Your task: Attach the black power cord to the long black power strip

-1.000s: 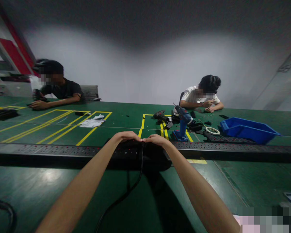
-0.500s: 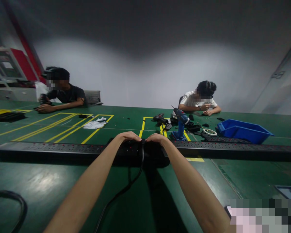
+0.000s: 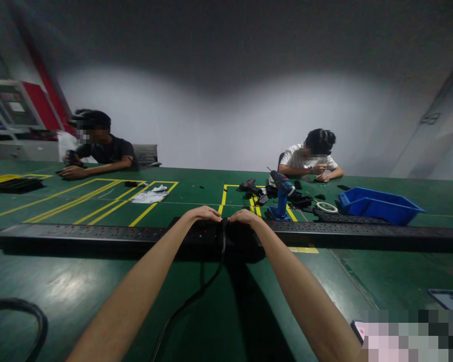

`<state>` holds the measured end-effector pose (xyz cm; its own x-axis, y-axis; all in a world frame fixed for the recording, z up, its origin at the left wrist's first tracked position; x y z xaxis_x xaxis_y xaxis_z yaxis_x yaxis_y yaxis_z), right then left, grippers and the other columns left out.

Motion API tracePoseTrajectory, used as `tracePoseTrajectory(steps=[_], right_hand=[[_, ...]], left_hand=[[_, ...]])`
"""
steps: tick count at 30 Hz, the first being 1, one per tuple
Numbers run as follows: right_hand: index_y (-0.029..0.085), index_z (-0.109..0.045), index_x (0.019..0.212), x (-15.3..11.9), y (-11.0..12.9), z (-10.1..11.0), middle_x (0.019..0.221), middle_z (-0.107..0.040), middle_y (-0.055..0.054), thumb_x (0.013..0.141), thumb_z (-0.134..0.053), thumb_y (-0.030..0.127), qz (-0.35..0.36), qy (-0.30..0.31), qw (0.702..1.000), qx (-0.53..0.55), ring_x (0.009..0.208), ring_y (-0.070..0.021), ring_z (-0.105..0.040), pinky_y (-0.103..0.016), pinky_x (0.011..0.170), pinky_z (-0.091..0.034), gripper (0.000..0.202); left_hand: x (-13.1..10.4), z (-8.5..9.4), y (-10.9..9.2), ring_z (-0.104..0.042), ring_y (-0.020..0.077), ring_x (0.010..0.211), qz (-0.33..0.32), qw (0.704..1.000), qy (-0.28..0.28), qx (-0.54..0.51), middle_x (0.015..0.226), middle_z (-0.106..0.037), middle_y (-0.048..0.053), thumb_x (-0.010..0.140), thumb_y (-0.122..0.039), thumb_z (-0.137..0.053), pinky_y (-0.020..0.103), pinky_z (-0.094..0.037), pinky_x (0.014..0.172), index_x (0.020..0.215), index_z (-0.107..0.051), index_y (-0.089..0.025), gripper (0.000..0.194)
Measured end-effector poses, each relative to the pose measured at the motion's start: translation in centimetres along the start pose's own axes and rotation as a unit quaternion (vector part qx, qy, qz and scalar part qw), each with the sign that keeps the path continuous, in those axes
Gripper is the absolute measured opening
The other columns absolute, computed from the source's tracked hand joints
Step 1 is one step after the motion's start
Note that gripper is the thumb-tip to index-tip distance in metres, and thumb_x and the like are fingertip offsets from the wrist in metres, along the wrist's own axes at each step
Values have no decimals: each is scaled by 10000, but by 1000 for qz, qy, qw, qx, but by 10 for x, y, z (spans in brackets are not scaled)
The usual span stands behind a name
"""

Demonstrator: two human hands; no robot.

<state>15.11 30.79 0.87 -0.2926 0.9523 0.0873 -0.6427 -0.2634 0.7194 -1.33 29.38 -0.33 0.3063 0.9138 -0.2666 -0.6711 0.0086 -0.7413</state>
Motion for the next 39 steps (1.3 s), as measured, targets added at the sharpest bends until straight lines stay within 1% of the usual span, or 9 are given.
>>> tracePoseTrajectory(steps=[3, 5, 6, 11, 15, 21, 25, 33, 39], right_hand=[[256, -752, 815, -12, -3, -1, 862, -719, -1, 674, -745, 353, -9, -35, 999, -6, 959, -249, -631, -395, 927, -424, 171], [270, -729, 925, -19, -5, 1, 942, -715, 3, 723, -693, 328, -7, -69, 998, -6, 990, -238, -624, -412, 963, -398, 213], [273, -711, 969, -23, -6, 3, 980, -710, 6, 752, -655, 310, -3, -86, 996, -4, 1003, -226, -621, -399, 967, -397, 227], [264, -658, 1016, -31, -8, 12, 1003, -703, 22, 833, -485, 215, 25, -131, 991, 7, 981, -152, -631, -270, 887, -444, 257], [258, -674, 956, -30, -6, 11, 981, -702, 19, 821, -521, 234, 42, -129, 991, 4, 950, -161, -633, -263, 859, -452, 205], [247, -679, 962, -32, -4, 9, 1000, -694, 3, 823, -544, 260, 55, -126, 991, 3, 948, -171, -626, -274, 857, -449, 194], [249, -681, 971, -34, -2, 10, 1005, -693, 3, 826, -545, 262, 58, -124, 991, -2, 948, -170, -624, -274, 858, -446, 199], [243, -686, 941, -36, 3, 11, 980, -698, -5, 801, -573, 241, 58, -124, 990, -16, 921, -183, -625, -284, 841, -448, 180], [243, -680, 950, -38, 4, 10, 985, -697, -2, 808, -563, 232, 62, -122, 990, -22, 929, -180, -626, -280, 837, -449, 184]], left_hand=[[-17, 2, -3, -572, 237, 1160, -68, 992, -84, 59, 1233, -656, 44, 723, -447, -679, 313, -417, 997, 1121, -675, -215, 460], [-35, 3, -9, -530, 258, 1213, -127, 964, -179, 151, 1263, -635, 45, 806, -487, -589, 394, -346, 1069, 1131, -672, -246, 413], [-43, -1, -12, -521, 259, 1221, -146, 949, -208, 188, 1260, -636, 42, 846, -472, -538, 430, -311, 1091, 1131, -671, -263, 377], [-64, -18, -26, -554, 235, 1157, -200, 906, -260, 268, 1183, -669, 46, 928, -352, -404, 473, -239, 1125, 1123, -666, -260, 340], [-66, -20, -32, -571, 232, 1128, -196, 905, -256, 277, 1184, -666, 47, 923, -322, -404, 439, -288, 1105, 1158, -643, -254, 342], [-69, -20, -35, -581, 224, 1099, -164, 926, -234, 246, 1206, -646, 56, 907, -290, -422, 334, -398, 1010, 1188, -622, -237, 348], [-69, -20, -35, -566, 231, 1111, -128, 937, -228, 232, 1218, -639, 54, 900, -272, -429, 345, -393, 1013, 1185, -615, -239, 341], [-69, -22, -36, -570, 234, 1108, -160, 926, -238, 247, 1170, -656, 54, 916, -276, -412, 395, -296, 1096, 1135, -622, -247, 305], [-72, -22, -37, -572, 240, 1083, -159, 927, -238, 244, 1161, -653, 70, 925, -299, -394, 369, -360, 1032, 1142, -621, -229, 322]])
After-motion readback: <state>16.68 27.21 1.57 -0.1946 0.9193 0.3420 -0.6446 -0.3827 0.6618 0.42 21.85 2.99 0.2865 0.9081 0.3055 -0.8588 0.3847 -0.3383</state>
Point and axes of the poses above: each hand's wrist, its own x-axis towards the middle knuckle, its own z-axis out of the back of the hand, y = z × x, the point moved 9 cm from there along x, towards the middle knuckle
